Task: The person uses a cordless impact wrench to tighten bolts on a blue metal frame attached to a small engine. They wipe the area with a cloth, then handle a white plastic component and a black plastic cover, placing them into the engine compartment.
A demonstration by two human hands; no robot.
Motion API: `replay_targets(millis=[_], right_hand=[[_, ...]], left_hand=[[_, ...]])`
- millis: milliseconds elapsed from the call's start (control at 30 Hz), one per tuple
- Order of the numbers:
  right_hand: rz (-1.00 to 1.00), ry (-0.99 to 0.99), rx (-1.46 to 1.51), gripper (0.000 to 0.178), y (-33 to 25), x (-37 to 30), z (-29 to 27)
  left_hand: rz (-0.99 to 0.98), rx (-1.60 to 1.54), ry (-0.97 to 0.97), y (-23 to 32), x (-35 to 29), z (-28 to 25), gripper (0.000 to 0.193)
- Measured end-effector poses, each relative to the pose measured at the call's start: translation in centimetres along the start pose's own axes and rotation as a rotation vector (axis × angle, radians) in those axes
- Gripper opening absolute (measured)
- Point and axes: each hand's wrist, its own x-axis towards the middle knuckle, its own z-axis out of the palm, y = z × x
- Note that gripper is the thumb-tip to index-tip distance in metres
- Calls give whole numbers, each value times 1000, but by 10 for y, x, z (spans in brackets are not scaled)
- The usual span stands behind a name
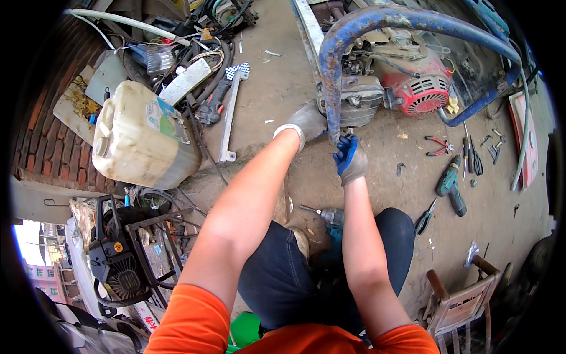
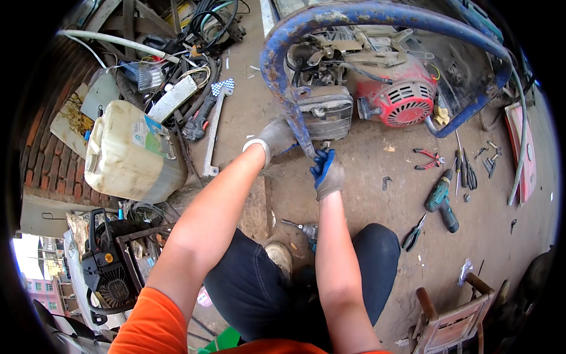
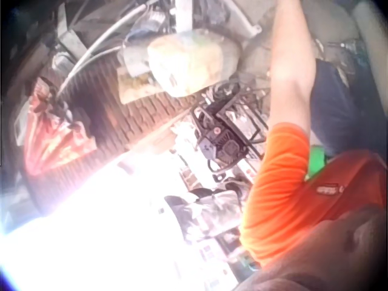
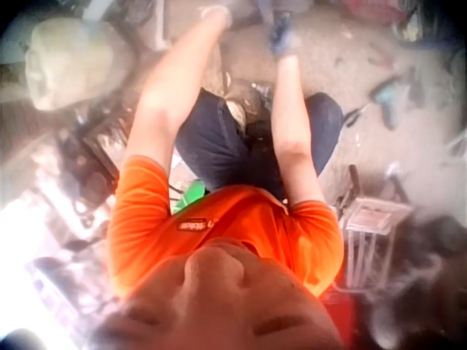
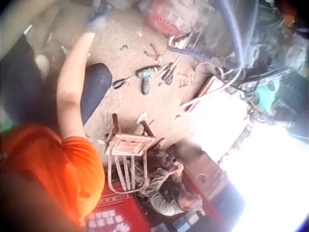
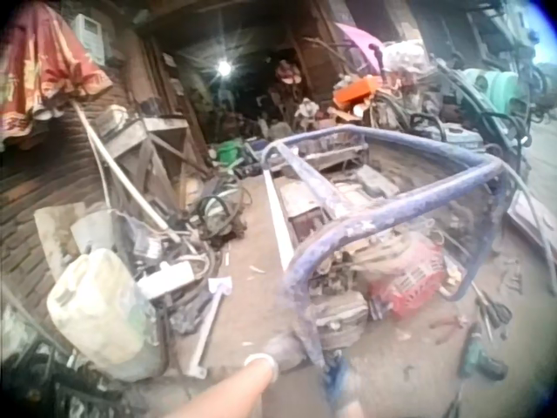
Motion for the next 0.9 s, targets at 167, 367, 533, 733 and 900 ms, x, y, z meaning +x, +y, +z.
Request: replay_targets(millis=[167,367,533,733,900], right_hand=[[-533,5,-162,33,3,16,-7],[-462,91,-179,42,1,-10,7],[-151,-128,27,38,-1,13,0],[-607,97,-385,34,6,-2,9],[133,-112,211,26,-12,8,3]], left_hand=[[-7,-21,28,28,-5,-7,38],[123,-29,82,-2,-6,-1,42],[16,-32,81,8,-1,-1,42],[141,-116,99,-6,-1,4,41],[181,-95,132,-1,-2,5,43]])
